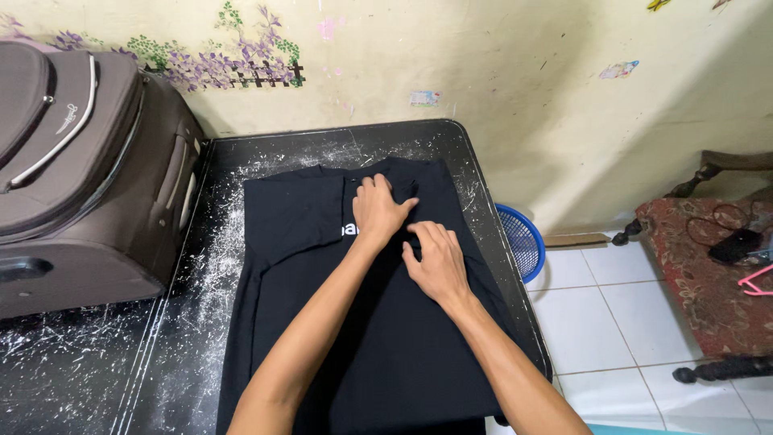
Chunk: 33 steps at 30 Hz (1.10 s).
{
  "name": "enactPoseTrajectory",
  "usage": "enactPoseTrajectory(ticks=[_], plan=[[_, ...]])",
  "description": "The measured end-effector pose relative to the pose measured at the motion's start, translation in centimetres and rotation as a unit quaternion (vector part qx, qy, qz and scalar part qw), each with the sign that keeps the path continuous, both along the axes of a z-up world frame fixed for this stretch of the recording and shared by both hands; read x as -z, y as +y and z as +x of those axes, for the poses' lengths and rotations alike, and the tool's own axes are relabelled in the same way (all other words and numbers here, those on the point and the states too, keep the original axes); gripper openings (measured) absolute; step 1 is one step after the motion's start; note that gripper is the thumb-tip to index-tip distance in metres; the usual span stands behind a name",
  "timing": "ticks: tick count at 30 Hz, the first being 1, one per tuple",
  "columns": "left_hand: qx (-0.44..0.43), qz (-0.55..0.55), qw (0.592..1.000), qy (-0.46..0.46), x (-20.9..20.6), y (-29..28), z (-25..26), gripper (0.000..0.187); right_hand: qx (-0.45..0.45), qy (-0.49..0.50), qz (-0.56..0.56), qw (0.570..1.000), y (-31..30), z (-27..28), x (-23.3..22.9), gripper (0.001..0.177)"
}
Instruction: The person retrieves a black t-shirt from a turquoise wardrobe, places it on a black table, and folds it by hand into a compact rectangle. The person smooths the fabric and aligns the edges during folding.
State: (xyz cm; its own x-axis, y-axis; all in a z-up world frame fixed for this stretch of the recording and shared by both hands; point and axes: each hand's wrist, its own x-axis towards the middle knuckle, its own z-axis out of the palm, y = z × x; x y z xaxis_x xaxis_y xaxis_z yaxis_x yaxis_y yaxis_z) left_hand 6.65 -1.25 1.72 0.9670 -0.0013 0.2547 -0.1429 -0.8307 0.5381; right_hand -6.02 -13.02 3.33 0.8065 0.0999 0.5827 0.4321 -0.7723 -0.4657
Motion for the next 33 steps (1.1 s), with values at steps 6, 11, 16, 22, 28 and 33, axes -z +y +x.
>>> enactPoseTrajectory(ticks=[6,11,16,22,28,33], plan=[[-0.040,-0.151,0.988,0.017,1.3,0.9,1.0,0.035,0.052,-0.033,-0.002,0.998,-0.2,-0.1,-0.5,0.020],[-0.135,-0.230,0.964,-0.009,0.7,3.0,0.4,0.039,0.076,-0.046,-0.004,0.996,0.0,-0.3,-1.1,0.019],[-0.165,-0.215,0.962,-0.015,-0.2,4.9,-1.7,0.042,0.076,-0.061,-0.008,0.995,0.2,-0.4,-1.1,0.015],[-0.020,-0.045,0.971,-0.233,0.0,3.7,-0.6,0.026,0.070,-0.022,-0.014,0.997,0.2,-0.2,-0.7,0.014],[0.133,0.064,0.978,-0.148,1.6,1.9,5.4,0.016,0.069,-0.030,-0.009,0.997,0.1,-0.1,-0.5,0.013],[0.179,0.054,0.977,-0.100,3.0,2.0,7.7,0.019,0.070,-0.019,-0.003,0.997,0.2,0.1,-0.6,0.012]])
